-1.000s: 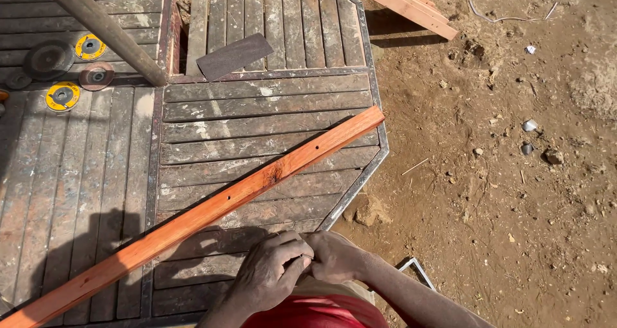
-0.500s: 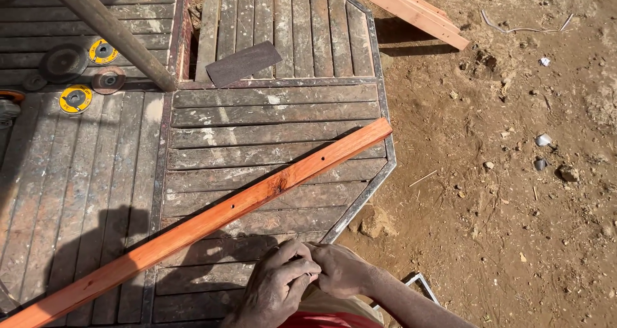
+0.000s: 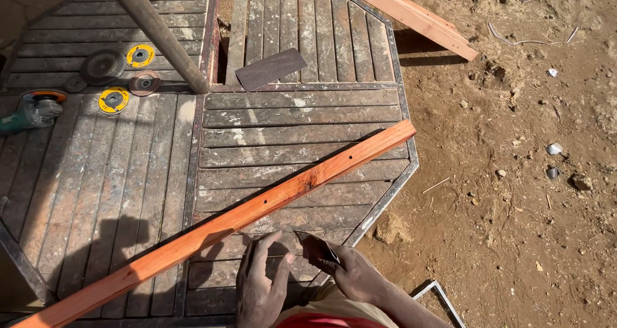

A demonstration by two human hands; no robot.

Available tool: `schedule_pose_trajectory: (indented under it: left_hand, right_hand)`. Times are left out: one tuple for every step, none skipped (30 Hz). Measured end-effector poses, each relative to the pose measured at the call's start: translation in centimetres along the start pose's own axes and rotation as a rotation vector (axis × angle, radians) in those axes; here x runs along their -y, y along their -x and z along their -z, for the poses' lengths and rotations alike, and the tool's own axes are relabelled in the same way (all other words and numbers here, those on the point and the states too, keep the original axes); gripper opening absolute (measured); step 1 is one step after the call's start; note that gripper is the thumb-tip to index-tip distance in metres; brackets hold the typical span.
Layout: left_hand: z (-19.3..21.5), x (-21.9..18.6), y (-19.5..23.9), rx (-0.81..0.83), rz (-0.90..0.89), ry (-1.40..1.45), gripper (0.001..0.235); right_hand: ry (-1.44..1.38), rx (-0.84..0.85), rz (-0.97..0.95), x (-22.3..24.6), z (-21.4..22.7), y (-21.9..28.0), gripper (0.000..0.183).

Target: Sanding an orange-painted metal bar with sandpaper to smooth the surface

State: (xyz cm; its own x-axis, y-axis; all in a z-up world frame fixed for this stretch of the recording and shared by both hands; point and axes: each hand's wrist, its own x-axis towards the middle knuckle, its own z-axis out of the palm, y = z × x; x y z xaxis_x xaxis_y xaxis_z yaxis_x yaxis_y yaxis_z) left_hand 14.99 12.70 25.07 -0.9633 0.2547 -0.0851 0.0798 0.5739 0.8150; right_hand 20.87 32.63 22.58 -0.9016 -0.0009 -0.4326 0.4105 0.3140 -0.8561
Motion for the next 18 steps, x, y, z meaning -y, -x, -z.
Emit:
schedule_pose_trajectory:
  left_hand:
    - [0.7, 1.2, 0.0, -0.011, -0.001, -0.003, 0.044]
    - [1.4, 2.4, 0.0, -0.007, 0.018, -0.022, 0.043]
    - [1.9, 3.6, 0.3, 0.003, 0.043, -0.037, 0.042]
    - [2.1, 5.0, 0.6, -0.003, 0.048, -0.037, 0.042]
    - [2.4, 6.5, 0.6, -0.020, -0.011, -0.048, 0.040]
    - [2.7, 7.9, 0.7, -0.038, -0.070, -0.060, 0.038]
    - [2.9, 8.6, 1.1, -0.046, -0.067, -0.060, 0.038]
    - [3.1, 9.3, 1.5, -0.027, -0.036, -0.053, 0.038]
    - [3.3, 10.1, 2.1, -0.013, -0.004, -0.048, 0.039]
    - [3.5, 10.3, 1.6, -0.024, -0.003, -0.050, 0.039]
    - [3.8, 10.6, 1.9, 0.011, 0.000, -0.089, 0.040]
    - [3.9, 10.7, 2.2, 0.048, 0.003, -0.128, 0.041]
    - [4.1, 11.2, 1.9, 0.049, 0.002, -0.125, 0.041]
    - [4.2, 11.6, 1.6, 0.064, -0.007, -0.151, 0.041]
    - [3.7, 11.8, 2.0, 0.095, -0.008, -0.168, 0.041]
    - [4.0, 11.7, 2.3, 0.112, 0.000, -0.156, 0.041]
    - [4.2, 11.7, 2.0, 0.123, 0.001, -0.184, 0.041]
    - [4.3, 11.6, 1.5, 0.135, 0.001, -0.213, 0.041]
  right_hand:
    - [0.002, 0.005, 0.010, -0.7, -0.4, -0.2, 0.042]
    - [0.046, -0.036, -0.126, -1.4, -0.8, -0.3, 0.041]
    - [0.092, -0.077, -0.268, -2.3, -1.2, -0.1, 0.042]
    - [0.095, -0.071, -0.266, -3.2, -1.2, -0.1, 0.042]
    - [0.064, -0.130, -0.307, -4.1, -1.3, -0.4, 0.039]
    - [0.033, -0.189, -0.346, -5.0, -1.4, -0.7, 0.037]
    - [0.037, -0.185, -0.341, -5.7, -1.5, -0.5, 0.037]
    - [-0.183, -0.249, -0.423, -6.4, -1.7, -0.4, 0.025]
    - [-0.406, -0.309, -0.499, -7.2, -1.9, -0.3, 0.022]
    - [-0.402, -0.301, -0.491, -4.4, -1.6, -0.6, 0.022]
    - [-0.662, -0.398, -0.501, -1.8, -1.5, -0.1, 0.024]
    - [-0.921, -0.495, -0.507, 0.8, -1.3, 0.2, 0.040]
    - [-0.920, -0.498, -0.507, 1.3, -1.4, 0.1, 0.040]
    - [-0.757, -0.573, -0.573, 1.8, -1.2, -0.1, 0.047]
    - [-0.584, -0.652, -0.652, 2.0, -0.8, 0.7, 0.059]
    - [-0.575, -0.662, -0.671, 2.4, -0.7, 1.1, 0.059]
    - [-0.567, -0.697, -0.646, 2.8, -0.3, 1.2, 0.059]
    - [-0.559, -0.731, -0.621, 3.2, 0.1, 1.2, 0.061]
